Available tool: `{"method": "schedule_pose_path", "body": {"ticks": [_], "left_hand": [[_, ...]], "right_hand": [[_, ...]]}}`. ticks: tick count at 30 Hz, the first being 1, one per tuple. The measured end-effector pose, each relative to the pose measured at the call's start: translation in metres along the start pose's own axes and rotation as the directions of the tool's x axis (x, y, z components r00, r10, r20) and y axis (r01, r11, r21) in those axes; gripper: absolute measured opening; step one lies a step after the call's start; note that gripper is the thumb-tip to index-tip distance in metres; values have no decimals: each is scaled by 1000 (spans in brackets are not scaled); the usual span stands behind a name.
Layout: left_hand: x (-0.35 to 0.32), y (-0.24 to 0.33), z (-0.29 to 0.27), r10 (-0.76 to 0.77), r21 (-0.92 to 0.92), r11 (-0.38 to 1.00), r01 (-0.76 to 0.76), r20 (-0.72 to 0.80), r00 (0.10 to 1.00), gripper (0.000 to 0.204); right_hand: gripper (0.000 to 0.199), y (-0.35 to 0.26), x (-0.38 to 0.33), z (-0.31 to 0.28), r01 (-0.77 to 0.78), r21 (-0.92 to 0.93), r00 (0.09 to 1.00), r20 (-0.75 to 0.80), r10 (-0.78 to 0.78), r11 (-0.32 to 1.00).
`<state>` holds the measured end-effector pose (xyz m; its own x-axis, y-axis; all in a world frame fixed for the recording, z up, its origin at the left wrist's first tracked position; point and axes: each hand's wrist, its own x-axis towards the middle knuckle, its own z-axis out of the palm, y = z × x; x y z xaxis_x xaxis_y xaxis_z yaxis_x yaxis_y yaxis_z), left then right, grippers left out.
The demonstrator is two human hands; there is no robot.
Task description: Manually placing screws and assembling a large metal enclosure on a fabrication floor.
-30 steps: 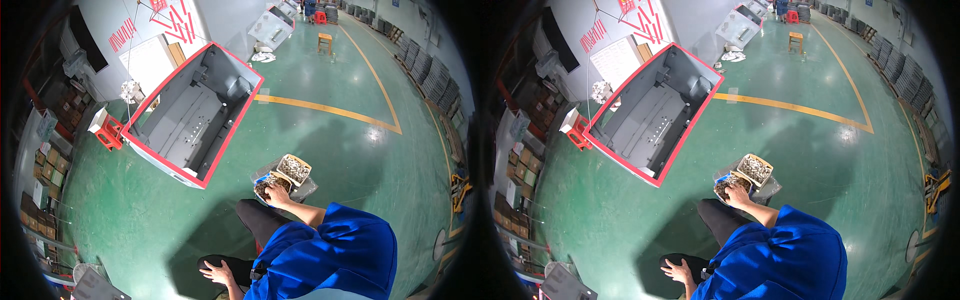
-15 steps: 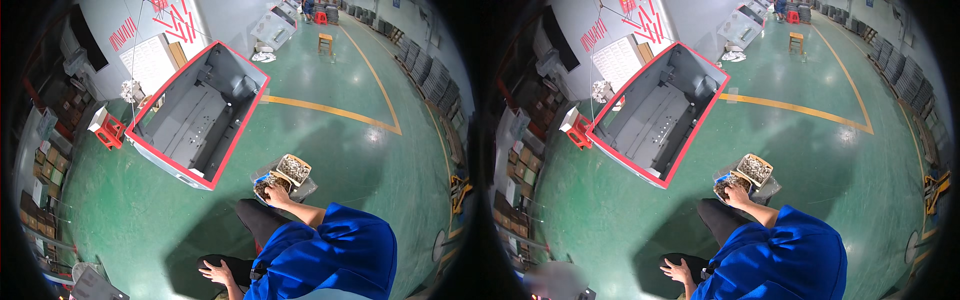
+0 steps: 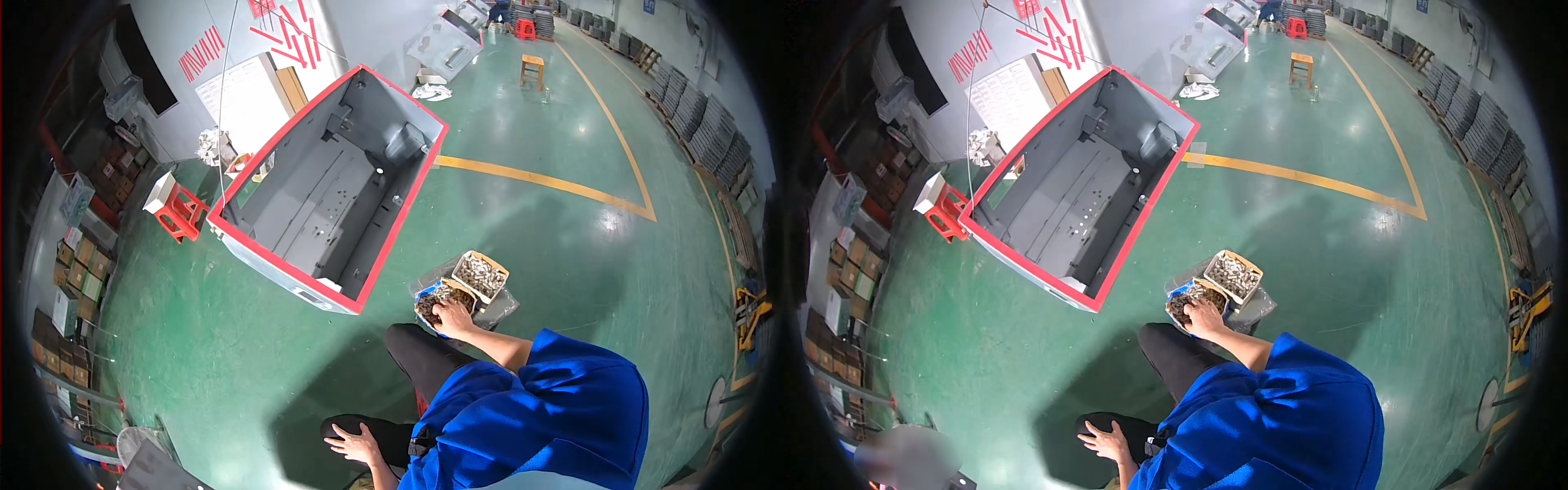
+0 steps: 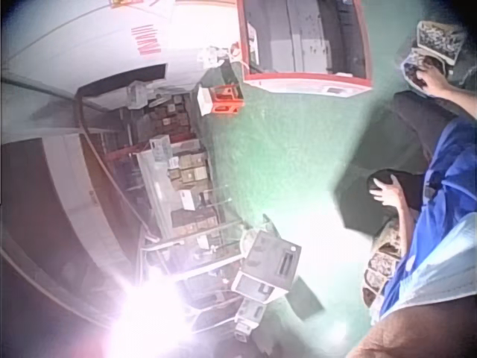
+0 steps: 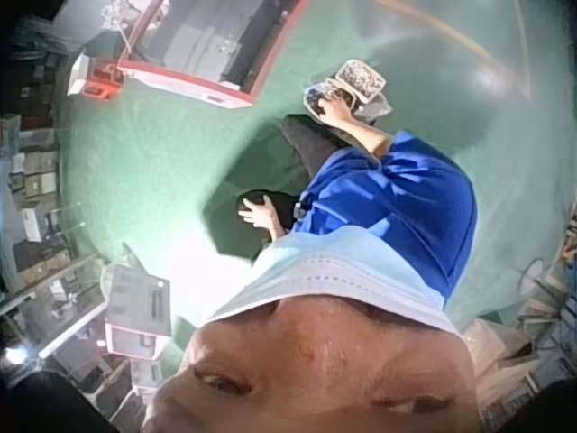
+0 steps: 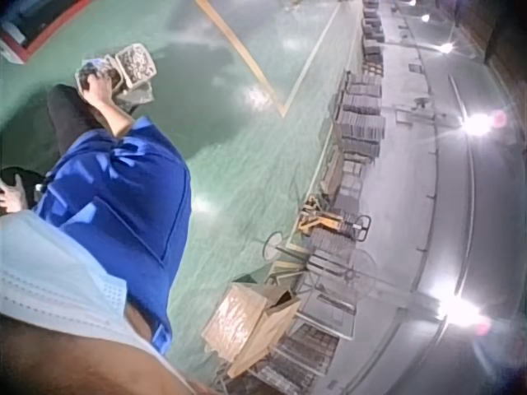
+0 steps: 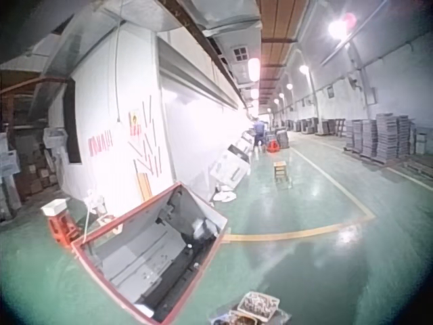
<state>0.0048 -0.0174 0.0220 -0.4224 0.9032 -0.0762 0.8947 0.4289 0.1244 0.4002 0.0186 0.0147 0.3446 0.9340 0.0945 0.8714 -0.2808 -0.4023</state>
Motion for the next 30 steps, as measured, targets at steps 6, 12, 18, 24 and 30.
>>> {"method": "schedule_pose_path", "body": {"ticks": [6, 12, 18, 24, 30], "left_hand": [[0, -2, 3, -2, -2, 1000, 2, -3, 1000, 84], [-6, 2, 2, 2, -3, 1000, -2, -13, 1000, 84], [-11, 5, 8, 6, -16, 1000, -6, -12, 1000, 83], [-14, 5, 17, 10, -5, 1000, -10, -9, 1000, 84], [-15, 5, 26, 10, -4, 1000, -11, -16, 1000, 84]], "right_hand": [[29, 0, 0, -4, 8, 6, 1000, -8, -8, 1000], [30, 4, -1, -6, 13, 10, 1000, -13, -13, 1000], [32, 12, -3, -4, 2, 6, 1000, 3, -2, 1000], [32, 20, -5, 2, 0, -1, 1000, 9, 0, 1000], [33, 24, -6, 7, -10, 4, 1000, 20, 10, 1000]]}}
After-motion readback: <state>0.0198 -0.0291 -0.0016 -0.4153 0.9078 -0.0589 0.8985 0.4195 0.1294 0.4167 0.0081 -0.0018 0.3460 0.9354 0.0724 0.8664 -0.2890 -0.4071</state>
